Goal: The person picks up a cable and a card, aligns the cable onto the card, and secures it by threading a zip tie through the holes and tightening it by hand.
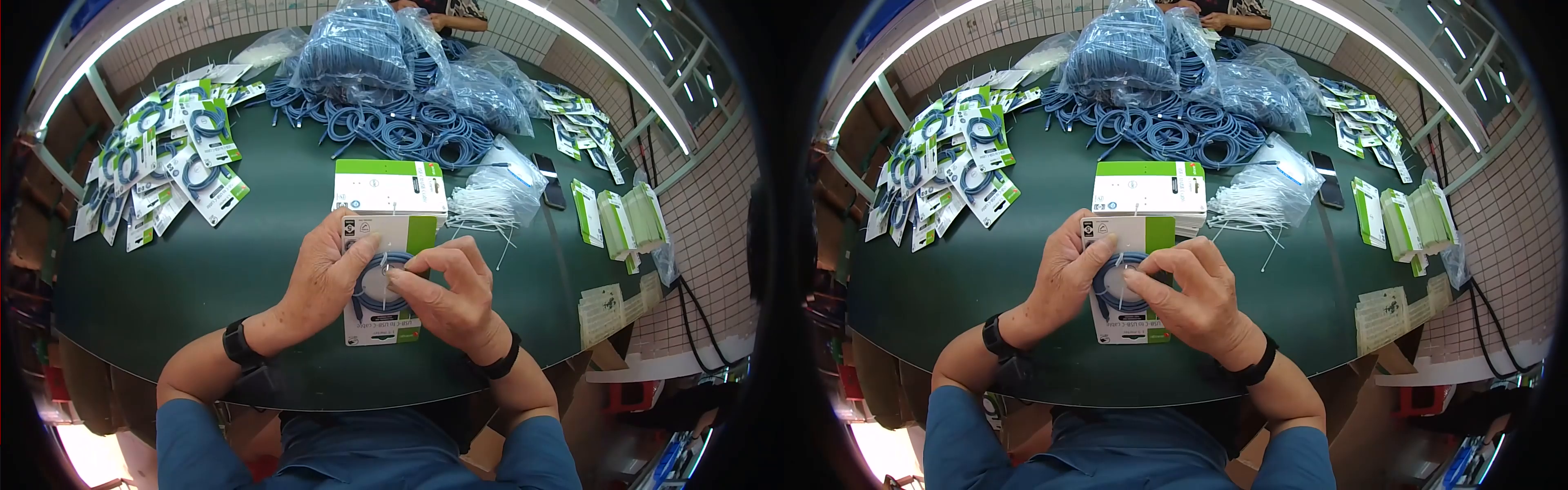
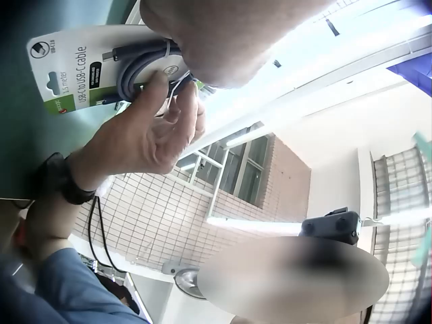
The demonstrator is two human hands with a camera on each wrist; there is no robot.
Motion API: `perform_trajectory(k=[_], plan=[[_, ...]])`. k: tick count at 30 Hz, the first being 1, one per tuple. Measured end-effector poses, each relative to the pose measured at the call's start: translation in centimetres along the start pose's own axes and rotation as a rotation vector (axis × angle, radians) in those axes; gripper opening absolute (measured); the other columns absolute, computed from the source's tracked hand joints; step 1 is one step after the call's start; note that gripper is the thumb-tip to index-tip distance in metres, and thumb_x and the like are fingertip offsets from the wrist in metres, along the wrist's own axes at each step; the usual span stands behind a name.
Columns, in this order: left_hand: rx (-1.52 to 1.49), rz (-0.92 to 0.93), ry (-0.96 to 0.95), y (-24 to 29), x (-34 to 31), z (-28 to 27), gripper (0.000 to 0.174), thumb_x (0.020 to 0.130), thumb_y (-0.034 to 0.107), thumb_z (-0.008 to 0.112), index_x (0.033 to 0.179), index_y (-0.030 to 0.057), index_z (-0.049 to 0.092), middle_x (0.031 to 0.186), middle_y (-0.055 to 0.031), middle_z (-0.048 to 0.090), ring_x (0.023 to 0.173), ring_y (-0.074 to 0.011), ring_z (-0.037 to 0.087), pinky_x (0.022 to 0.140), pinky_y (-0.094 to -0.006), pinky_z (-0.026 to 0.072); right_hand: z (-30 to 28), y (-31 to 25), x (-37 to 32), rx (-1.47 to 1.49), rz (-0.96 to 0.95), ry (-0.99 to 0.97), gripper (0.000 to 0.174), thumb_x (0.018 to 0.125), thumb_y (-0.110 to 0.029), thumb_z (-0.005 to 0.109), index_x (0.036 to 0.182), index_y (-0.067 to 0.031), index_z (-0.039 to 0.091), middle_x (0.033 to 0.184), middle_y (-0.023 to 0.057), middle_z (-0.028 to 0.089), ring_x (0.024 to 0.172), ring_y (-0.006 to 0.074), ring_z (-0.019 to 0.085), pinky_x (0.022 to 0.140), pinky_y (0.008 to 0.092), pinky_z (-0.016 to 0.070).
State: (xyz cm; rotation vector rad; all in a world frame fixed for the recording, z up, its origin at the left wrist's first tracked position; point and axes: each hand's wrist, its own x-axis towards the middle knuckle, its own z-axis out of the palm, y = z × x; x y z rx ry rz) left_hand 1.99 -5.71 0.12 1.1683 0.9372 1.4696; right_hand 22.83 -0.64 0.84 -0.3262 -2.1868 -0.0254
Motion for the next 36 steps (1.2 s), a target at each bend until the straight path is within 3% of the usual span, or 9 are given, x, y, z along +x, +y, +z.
perform_trajectory(k=[8, 11, 17, 29, 36], plan=[[0.078, -0.018, -0.057, -0.7, -0.5, -0.1, 0.027, 0.11, 0.016, 0.06, 0.131, -0.0024, 0.058, 0.118, -0.008, 0.07, 0.101, -0.0095, 0.063, 0.091, -0.0289, 0.0557, 0.5, -0.1, -0.2, -0.032, -0.002, 0.071, 0.041, 0.067, 0.003, 0.089, 0.103, -0.0159, 0.08, 0.098, 0.0004, 0.068, 0.083, 0.0215, 0.061, 0.066, 0.0321, 0.0509], [0.116, 0.062, -0.116, -0.2, -0.9, -0.2, 0.032, 0.109, 0.016, 0.064, 0.135, -0.0021, 0.058, 0.122, -0.0084, 0.07, 0.108, -0.0108, 0.064, 0.094, -0.0297, 0.0562, 0.7, 0.1, -0.2, 0.008, 0.032, 0.134, 0.04, 0.066, 0.003, 0.088, 0.1, -0.0153, 0.08, 0.098, 0.0005, 0.068, 0.083, 0.0214, 0.061, 0.065, 0.0321, 0.0507], [0.049, 0.021, -0.185, 0.9, -0.9, 0.3, 0.037, 0.107, 0.012, 0.068, 0.14, -0.0021, 0.058, 0.126, -0.0092, 0.071, 0.114, -0.0135, 0.066, 0.098, -0.0316, 0.0568, 0.6, 0.3, -0.1, 0.038, 0.071, 0.207, 0.039, 0.064, 0.005, 0.086, 0.098, -0.0136, 0.079, 0.098, 0.001, 0.068, 0.083, 0.0213, 0.061, 0.064, 0.032, 0.0504], [-0.071, -0.01, -0.105, -0.1, -0.6, -0.2, 0.039, 0.106, 0.01, 0.069, 0.141, -0.0029, 0.059, 0.13, -0.0113, 0.072, 0.116, -0.0156, 0.069, 0.102, -0.0327, 0.0557, 0.1, -0.1, -0.5, 0.053, -0.024, 0.176, 0.034, 0.07, -0.001, 0.086, 0.101, -0.0129, 0.077, 0.104, 0.0003, 0.073, 0.085, 0.0212, 0.064, 0.07, 0.0326, 0.0494], [-0.113, -0.001, -0.079, -0.5, -0.6, -0.1, 0.04, 0.105, 0.009, 0.07, 0.142, -0.0027, 0.058, 0.13, -0.0114, 0.072, 0.116, -0.0156, 0.069, 0.102, -0.0331, 0.0558, 0.1, -0.3, -0.5, 0.24, 0.013, 0.158, 0.029, 0.079, -0.005, 0.088, 0.102, -0.0133, 0.073, 0.107, 0.0007, 0.079, 0.087, 0.0186, 0.07, 0.072, 0.0326, 0.0488]])
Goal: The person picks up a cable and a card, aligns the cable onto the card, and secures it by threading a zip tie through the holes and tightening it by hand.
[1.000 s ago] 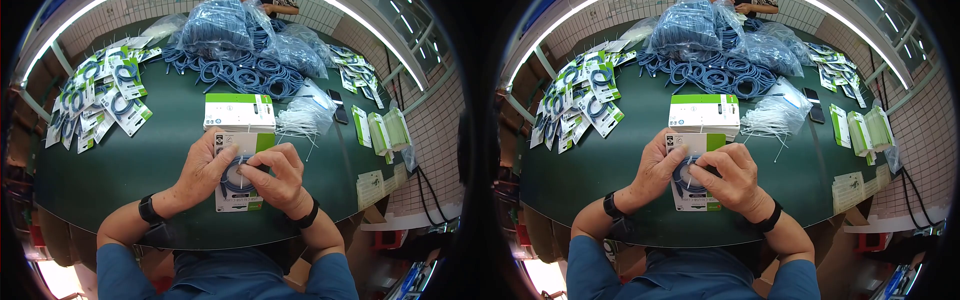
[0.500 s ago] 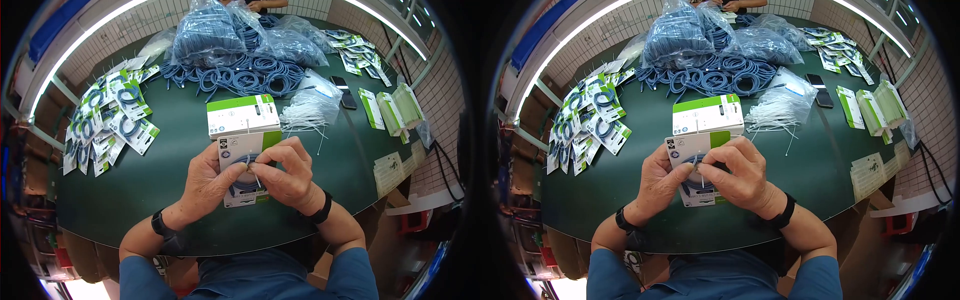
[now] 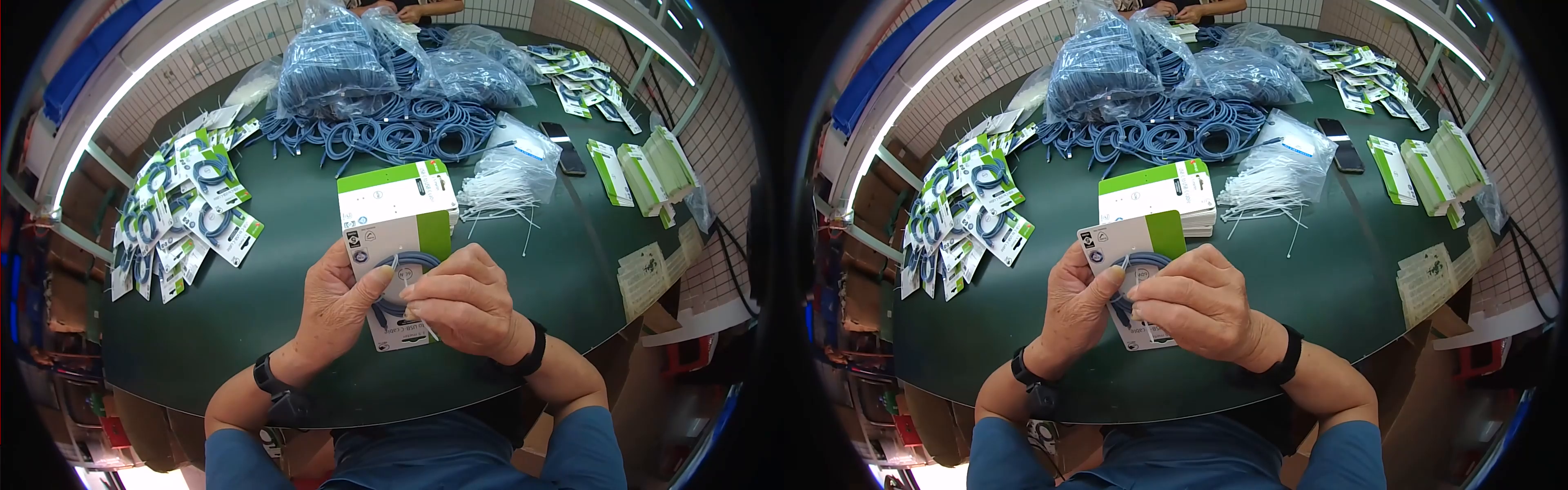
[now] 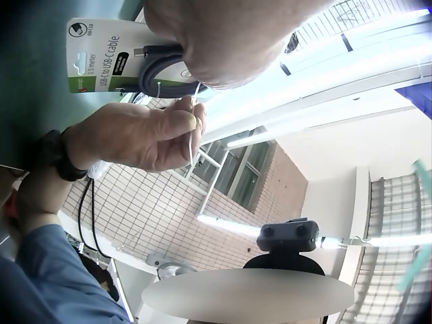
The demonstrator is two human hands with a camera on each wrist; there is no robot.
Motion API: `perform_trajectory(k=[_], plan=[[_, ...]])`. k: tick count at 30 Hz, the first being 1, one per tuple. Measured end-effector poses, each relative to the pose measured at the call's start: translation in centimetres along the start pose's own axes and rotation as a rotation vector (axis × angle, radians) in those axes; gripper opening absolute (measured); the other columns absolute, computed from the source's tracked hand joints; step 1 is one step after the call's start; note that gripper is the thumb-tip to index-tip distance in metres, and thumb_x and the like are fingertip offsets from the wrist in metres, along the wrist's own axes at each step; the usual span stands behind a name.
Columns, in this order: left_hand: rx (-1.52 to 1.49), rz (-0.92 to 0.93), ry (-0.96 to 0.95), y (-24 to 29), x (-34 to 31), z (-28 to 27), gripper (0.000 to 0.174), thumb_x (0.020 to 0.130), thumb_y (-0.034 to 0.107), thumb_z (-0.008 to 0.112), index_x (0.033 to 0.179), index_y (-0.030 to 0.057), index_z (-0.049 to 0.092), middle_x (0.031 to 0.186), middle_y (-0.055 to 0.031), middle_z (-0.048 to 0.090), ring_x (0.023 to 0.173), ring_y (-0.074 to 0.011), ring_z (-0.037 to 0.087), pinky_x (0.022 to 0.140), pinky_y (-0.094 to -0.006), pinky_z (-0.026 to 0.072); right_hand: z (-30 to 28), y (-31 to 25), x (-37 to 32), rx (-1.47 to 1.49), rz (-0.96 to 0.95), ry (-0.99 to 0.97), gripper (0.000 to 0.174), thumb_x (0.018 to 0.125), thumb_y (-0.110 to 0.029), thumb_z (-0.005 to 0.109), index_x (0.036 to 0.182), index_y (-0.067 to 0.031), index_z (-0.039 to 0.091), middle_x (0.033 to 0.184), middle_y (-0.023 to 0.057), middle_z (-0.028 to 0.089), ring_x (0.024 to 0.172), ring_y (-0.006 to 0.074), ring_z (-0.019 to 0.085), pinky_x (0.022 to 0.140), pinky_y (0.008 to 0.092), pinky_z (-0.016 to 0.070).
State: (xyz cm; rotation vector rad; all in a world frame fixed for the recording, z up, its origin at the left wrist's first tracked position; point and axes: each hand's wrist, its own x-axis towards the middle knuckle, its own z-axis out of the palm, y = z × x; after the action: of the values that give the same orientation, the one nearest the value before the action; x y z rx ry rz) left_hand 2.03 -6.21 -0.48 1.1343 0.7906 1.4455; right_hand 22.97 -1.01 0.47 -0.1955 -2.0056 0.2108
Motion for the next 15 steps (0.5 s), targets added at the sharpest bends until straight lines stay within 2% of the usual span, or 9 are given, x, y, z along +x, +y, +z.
perform_trajectory(k=[12, 15], plan=[[-0.038, -0.027, 0.006, -0.01, 0.09, -0.18, 0.038, 0.105, 0.006, 0.069, 0.14, -0.0028, 0.06, 0.129, -0.0107, 0.072, 0.115, -0.0146, 0.069, 0.101, -0.032, 0.0561, 0.27, 0.29, -0.13, 0.185, 0.114, 0.011, 0.027, 0.084, -0.009, 0.09, 0.099, -0.0143, 0.068, 0.104, 0.0018, 0.08, 0.087, 0.0193, 0.071, 0.075, 0.0317, 0.0517], [-0.046, -0.024, 0.001, -0.14, 0.11, -0.18, 0.036, 0.105, 0.006, 0.069, 0.139, -0.0028, 0.061, 0.129, -0.0104, 0.073, 0.115, -0.0144, 0.069, 0.101, -0.032, 0.0563, 0.18, 0.32, 0.06, 0.182, 0.098, -0.004, 0.027, 0.084, -0.006, 0.089, 0.099, -0.0133, 0.068, 0.104, 0.0033, 0.08, 0.085, 0.0199, 0.071, 0.074, 0.0315, 0.0524]])
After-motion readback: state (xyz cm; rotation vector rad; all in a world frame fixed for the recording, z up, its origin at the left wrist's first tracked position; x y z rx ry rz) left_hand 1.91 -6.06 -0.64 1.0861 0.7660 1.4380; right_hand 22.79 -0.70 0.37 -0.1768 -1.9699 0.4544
